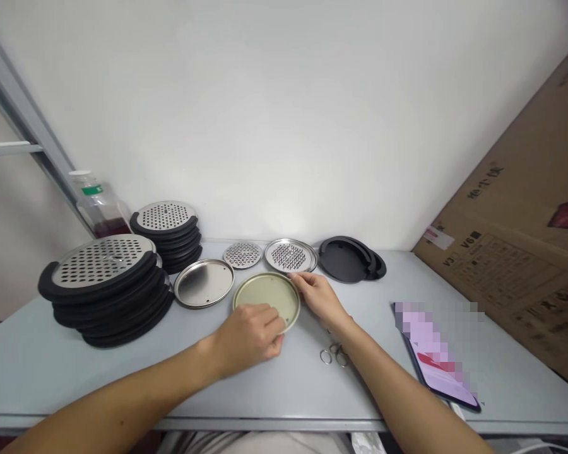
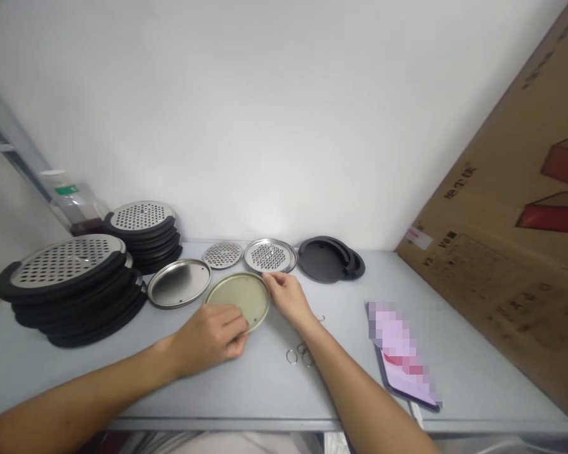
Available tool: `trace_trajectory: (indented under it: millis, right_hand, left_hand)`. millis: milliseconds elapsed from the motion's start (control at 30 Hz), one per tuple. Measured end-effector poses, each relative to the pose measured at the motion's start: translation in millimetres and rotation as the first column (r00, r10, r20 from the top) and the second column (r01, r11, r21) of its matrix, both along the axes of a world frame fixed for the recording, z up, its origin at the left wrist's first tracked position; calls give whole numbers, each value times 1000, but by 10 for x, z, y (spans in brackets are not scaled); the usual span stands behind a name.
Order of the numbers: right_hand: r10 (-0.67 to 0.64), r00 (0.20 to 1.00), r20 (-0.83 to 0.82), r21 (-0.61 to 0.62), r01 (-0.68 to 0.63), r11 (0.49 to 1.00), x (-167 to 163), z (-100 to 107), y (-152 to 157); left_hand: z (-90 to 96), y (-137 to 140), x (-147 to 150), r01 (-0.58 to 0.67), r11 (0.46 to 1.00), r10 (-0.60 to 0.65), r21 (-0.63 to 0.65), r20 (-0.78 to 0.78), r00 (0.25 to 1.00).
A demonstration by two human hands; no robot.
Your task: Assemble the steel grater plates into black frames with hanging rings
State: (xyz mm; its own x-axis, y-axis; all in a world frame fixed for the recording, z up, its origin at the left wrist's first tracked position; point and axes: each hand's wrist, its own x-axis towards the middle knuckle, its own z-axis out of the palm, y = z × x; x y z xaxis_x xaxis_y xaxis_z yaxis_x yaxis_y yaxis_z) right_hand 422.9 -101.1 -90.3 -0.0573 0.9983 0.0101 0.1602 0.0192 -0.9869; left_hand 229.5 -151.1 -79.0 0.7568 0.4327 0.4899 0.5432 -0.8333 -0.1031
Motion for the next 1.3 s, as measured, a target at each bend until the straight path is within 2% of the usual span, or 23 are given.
trace_trajectory:
  millis: [100, 167, 333, 400, 467, 567, 633, 700, 767, 867, 1033, 1167, 1300]
  right_hand:
    - [-18, 967, 255, 159, -23, 987, 12, -47, -4]
    - [-33, 925, 379, 202, -47, 978, 12, -85, -15]
    - [-19, 876, 481, 236, -109, 965, -8, -110, -55]
    - [-12, 860, 510, 243, -131, 961, -16, -87, -69]
    - [-4, 823, 568, 257, -172, 951, -16, -58, -79]
    - [-7, 735, 678, 283, -252, 925, -2, -27, -90]
    - [-17, 693, 721, 286, -275, 918, 13, -19, -94]
    - [-13, 668, 744, 272, -285, 919, 28, -15, -95]
    - [10, 659, 752, 252, -301, 920, 46, -4, -94]
    - [69, 662, 746, 217, -340, 915, 89, 38, -95]
    - [237, 680, 694, 99, -416, 904, 211, 133, -136]
    - [393, 582, 712, -67, -501, 863, 257, 152, -189]
    - [478, 499, 723, -164, -548, 820, 196, 119, -236]
  left_hand:
    - [-119, -33, 49, 110, 994, -110, -6, -51, 993]
    - [-166, -34, 47, 125, 992, -127, -31, -69, 989]
    - [-122, -33, 29, 121, 971, -145, -207, -103, 984]
    - [-49, -16, 9, 128, 938, -164, -321, -89, 982]
    - [20, 29, -43, 98, 904, -131, -417, -51, 990]
    - [55, 150, -192, -36, 842, 1, -538, -66, 998]
    - [21, 240, -314, -119, 768, 43, -629, -135, 990]
    - [-36, 310, -414, -153, 701, 40, -696, -177, 983]
    - [-87, 351, -469, -150, 673, 29, -724, -177, 984]
    - [-111, 362, -475, -142, 675, 37, -724, -160, 986]
    - [-34, 325, -427, -141, 673, 44, -726, -152, 987]
    - [5, 300, -416, -147, 671, 50, -727, -154, 987]
    - [-37, 307, -421, -122, 667, 53, -735, -117, 992]
